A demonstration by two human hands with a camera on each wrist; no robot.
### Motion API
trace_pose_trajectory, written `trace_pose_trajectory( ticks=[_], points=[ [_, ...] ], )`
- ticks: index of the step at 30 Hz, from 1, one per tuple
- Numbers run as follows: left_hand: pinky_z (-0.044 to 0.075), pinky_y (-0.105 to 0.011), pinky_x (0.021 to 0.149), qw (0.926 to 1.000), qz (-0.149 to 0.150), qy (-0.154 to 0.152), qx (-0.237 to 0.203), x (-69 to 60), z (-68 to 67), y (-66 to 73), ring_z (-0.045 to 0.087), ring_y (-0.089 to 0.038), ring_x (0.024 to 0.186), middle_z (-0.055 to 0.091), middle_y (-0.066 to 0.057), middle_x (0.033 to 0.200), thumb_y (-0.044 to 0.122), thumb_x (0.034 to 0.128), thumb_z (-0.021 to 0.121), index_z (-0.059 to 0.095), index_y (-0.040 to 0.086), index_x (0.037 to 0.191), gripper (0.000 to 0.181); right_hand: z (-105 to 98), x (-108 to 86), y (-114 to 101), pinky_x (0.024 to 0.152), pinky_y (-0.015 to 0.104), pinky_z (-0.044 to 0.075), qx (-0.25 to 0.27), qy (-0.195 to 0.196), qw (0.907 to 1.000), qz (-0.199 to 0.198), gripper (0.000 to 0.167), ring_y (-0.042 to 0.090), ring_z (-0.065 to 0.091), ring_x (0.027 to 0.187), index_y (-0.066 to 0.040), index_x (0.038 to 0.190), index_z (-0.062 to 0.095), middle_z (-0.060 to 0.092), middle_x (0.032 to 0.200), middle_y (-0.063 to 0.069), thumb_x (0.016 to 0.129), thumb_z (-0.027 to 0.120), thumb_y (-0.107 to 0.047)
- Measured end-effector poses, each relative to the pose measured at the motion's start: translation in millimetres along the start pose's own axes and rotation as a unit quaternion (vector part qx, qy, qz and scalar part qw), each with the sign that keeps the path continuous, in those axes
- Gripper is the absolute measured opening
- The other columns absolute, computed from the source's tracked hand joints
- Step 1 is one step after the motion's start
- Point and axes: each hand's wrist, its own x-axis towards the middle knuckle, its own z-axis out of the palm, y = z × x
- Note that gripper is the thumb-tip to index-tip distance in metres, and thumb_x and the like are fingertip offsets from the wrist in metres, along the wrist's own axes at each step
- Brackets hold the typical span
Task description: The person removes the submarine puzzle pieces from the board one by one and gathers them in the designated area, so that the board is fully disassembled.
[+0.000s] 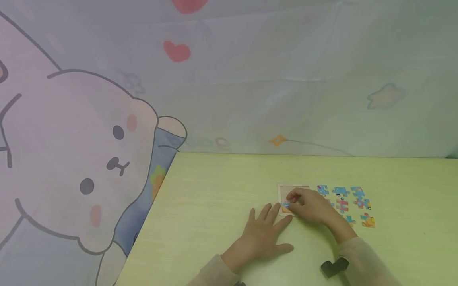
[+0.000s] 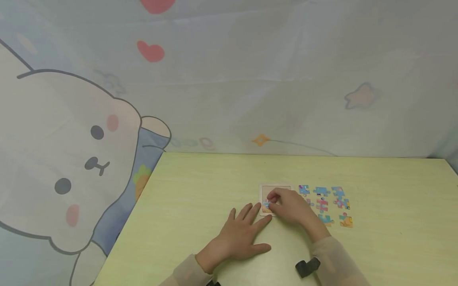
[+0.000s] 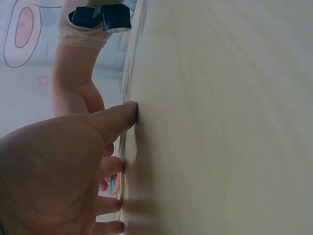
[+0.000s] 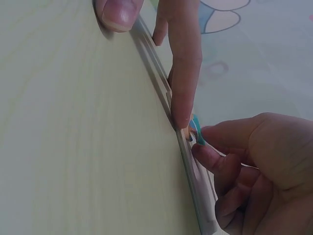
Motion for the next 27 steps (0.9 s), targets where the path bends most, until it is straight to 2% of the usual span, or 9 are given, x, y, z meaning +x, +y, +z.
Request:
trace_pose_trajectory(
  ticks=[6,15,22,27],
  points=[
    [0.028,-0.066,0.115,1.0,0.003,-0.003,0.002,0.4,-2.8,0.4,0.017,-0.03,0.157,0.012,-0.003,0.174,0.079,0.0975,0.034,0.021,0.042,0.166,0.079,-2,-2.3,1,0.082,0.044,0.053,0.015,0.016,0.9997,-0.005,0.01,0.015,0.065,0.09,-0.016,0.106,0.072,0.068,0.098,-0.002,0.097,0.069,-0.015],
    [0.029,-0.066,0.115,1.0,0.002,0.003,-0.002,0.6,-1.0,0.6,0.017,-0.03,0.157,0.013,-0.004,0.173,0.08,0.097,0.033,0.022,0.042,0.166,0.08,-13,-12.3,5,0.073,0.038,0.05,0.026,0.025,0.9994,0.0,0.011,0.014,0.062,0.082,-0.017,0.108,0.071,0.069,0.098,-0.003,0.098,0.067,-0.016],
    [0.028,-0.066,0.115,1.0,-0.001,0.002,-0.002,1.4,1.0,1.1,0.018,-0.03,0.157,0.014,-0.003,0.173,0.081,0.0964,0.034,0.023,0.042,0.165,0.079,-28,-27.3,20,0.065,0.034,0.048,0.039,0.034,0.9987,0.002,0.013,0.016,0.059,0.074,-0.015,0.111,0.071,0.069,0.098,-0.001,0.099,0.067,-0.016],
    [0.029,-0.066,0.115,1.0,-0.004,-0.001,0.0,1.0,-0.8,1.7,0.018,-0.029,0.157,0.014,-0.003,0.173,0.08,0.0964,0.036,0.024,0.042,0.165,0.079,-37,-39.1,31,0.065,0.031,0.048,0.025,0.045,0.9986,0.007,0.011,0.015,0.06,0.076,-0.016,0.11,0.072,0.069,0.095,-0.004,0.1,0.068,-0.017]
  ],
)
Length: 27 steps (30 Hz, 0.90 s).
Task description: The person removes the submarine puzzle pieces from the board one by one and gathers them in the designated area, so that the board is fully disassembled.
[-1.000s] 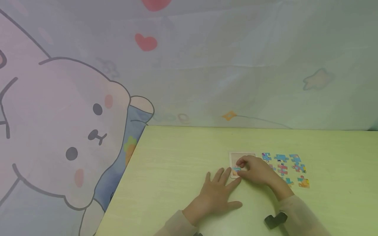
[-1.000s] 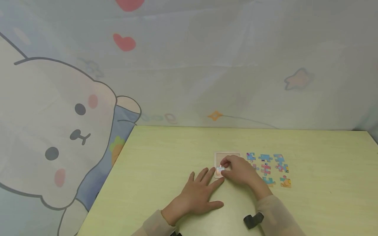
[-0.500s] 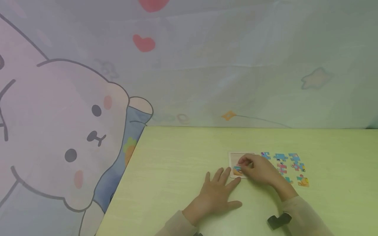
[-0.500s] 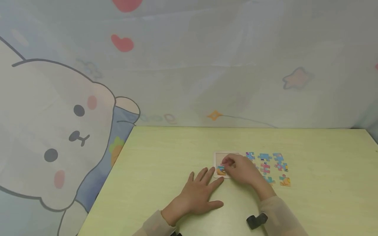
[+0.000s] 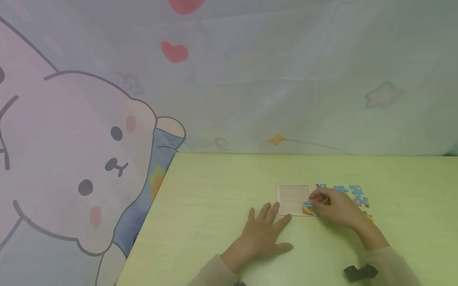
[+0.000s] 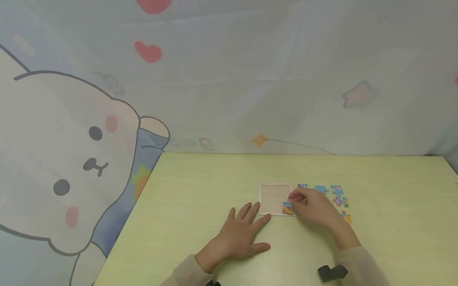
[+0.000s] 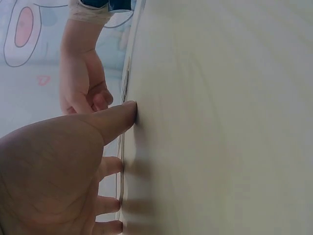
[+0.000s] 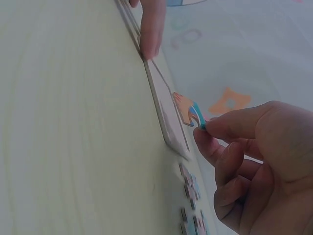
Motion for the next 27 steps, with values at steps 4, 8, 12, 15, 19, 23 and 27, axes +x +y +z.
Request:
trace_pose_trajectory(
  ticks=[4,8,12,15,19,23,27],
  points=[
    [0.028,-0.065,0.116,1.0,-0.002,-0.005,-0.004,-0.5,-2.1,0.3,0.017,-0.029,0.157,0.013,-0.004,0.174,0.08,0.0967,0.037,0.023,0.042,0.165,0.079,-8,-9.1,4,0.064,0.03,0.047,-0.015,0.005,0.9998,0.008,0.01,0.015,0.057,0.077,-0.015,0.109,0.073,0.069,0.096,-0.004,0.1,0.069,-0.019],
    [0.027,-0.065,0.116,1.0,-0.002,-0.007,-0.006,-1.2,-2.8,0.3,0.016,-0.029,0.157,0.012,-0.004,0.174,0.08,0.0969,0.036,0.022,0.042,0.165,0.079,-12,-17.0,10,0.065,0.031,0.048,-0.017,0.004,0.9998,0.012,0.012,0.016,0.058,0.079,-0.014,0.11,0.074,0.07,0.098,-0.004,0.101,0.069,-0.02],
    [0.028,-0.065,0.116,1.0,0.0,0.0,0.001,-1.6,-2.4,0.6,0.017,-0.029,0.157,0.014,-0.003,0.174,0.08,0.0967,0.036,0.023,0.042,0.165,0.079,-15,-22.5,16,0.073,0.033,0.052,-0.022,0.002,0.9998,0.004,0.013,0.016,0.062,0.087,-0.013,0.111,0.074,0.071,0.101,-0.003,0.101,0.069,-0.017],
    [0.028,-0.065,0.116,1.0,0.0,0.0,-0.002,-1.6,-2.1,0.8,0.017,-0.029,0.157,0.014,-0.004,0.174,0.08,0.0968,0.036,0.023,0.042,0.165,0.079,-16,-25.4,19,0.075,0.036,0.053,-0.033,0.006,0.9994,0.004,0.014,0.015,0.063,0.09,-0.013,0.112,0.075,0.072,0.102,-0.003,0.1,0.07,-0.017],
    [0.026,-0.066,0.116,0.9999,0.0,-0.006,-0.012,-1.5,-2.6,0.8,0.015,-0.029,0.158,0.012,-0.004,0.174,0.079,0.0973,0.037,0.022,0.041,0.165,0.079,-17,-27.6,22,0.073,0.034,0.05,-0.04,0.009,0.9991,0.007,0.013,0.013,0.061,0.086,-0.014,0.111,0.075,0.071,0.098,-0.005,0.098,0.07,-0.015],
    [0.026,-0.066,0.116,0.9999,-0.001,-0.008,-0.012,-1.0,-2.5,0.7,0.015,-0.03,0.158,0.012,-0.004,0.174,0.079,0.0975,0.036,0.022,0.041,0.166,0.079,-17,-29.1,26,0.07,0.03,0.049,-0.036,0.005,0.9993,0.006,0.01,0.012,0.059,0.082,-0.014,0.108,0.074,0.069,0.096,-0.005,0.099,0.069,-0.013],
    [0.026,-0.066,0.116,0.9999,-0.001,-0.006,-0.01,-0.7,-2.7,0.8,0.015,-0.03,0.158,0.012,-0.004,0.174,0.079,0.0974,0.036,0.021,0.041,0.166,0.079,-17,-30.0,27,0.069,0.029,0.049,-0.036,0.002,0.9993,0.006,0.009,0.012,0.059,0.081,-0.013,0.107,0.074,0.068,0.096,-0.004,0.099,0.069,-0.013]
  ],
)
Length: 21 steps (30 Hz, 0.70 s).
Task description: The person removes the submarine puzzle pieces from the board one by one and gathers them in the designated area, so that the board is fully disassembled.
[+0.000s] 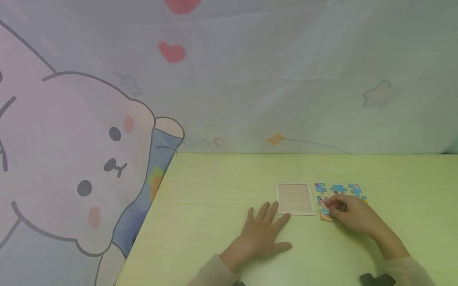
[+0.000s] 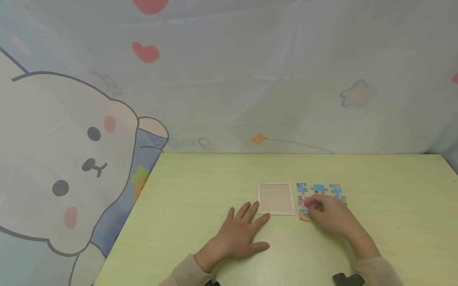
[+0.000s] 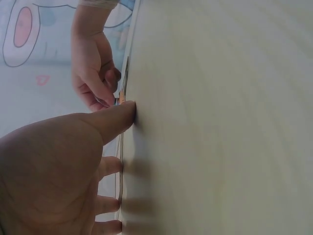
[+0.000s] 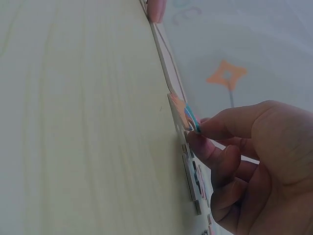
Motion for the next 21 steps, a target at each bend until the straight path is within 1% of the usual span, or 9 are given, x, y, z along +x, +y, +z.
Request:
trace_pose_trajectory(
  ticks=[12,16,21],
  points=[
    [0.029,-0.065,0.115,0.9998,0.004,0.013,0.014,0.2,3.5,0.0,0.017,-0.029,0.157,0.014,-0.003,0.174,0.08,0.0971,0.035,0.022,0.042,0.165,0.079,1,-1.5,2,0.075,0.033,0.05,-0.022,0.018,0.9996,0.006,0.008,0.014,0.063,0.086,-0.016,0.103,0.076,0.071,0.097,-0.007,0.097,0.07,-0.013],
    [0.028,-0.065,0.116,0.9999,0.005,0.011,0.007,-0.1,2.3,-0.3,0.017,-0.029,0.157,0.013,-0.004,0.174,0.079,0.0972,0.036,0.022,0.041,0.165,0.079,-2,-4.0,4,0.071,0.033,0.047,-0.032,0.019,0.9991,0.018,0.011,0.014,0.06,0.082,-0.018,0.107,0.076,0.071,0.098,-0.007,0.099,0.069,-0.015],
    [0.027,-0.065,0.116,0.9999,0.004,0.008,0.007,0.6,3.6,-0.7,0.016,-0.029,0.158,0.012,-0.003,0.174,0.08,0.0968,0.035,0.021,0.042,0.166,0.08,-10,-8.5,2,0.061,0.029,0.045,-0.034,0.021,0.999,0.02,0.015,0.011,0.055,0.07,-0.014,0.112,0.075,0.07,0.098,-0.003,0.101,0.067,-0.02]
  ],
)
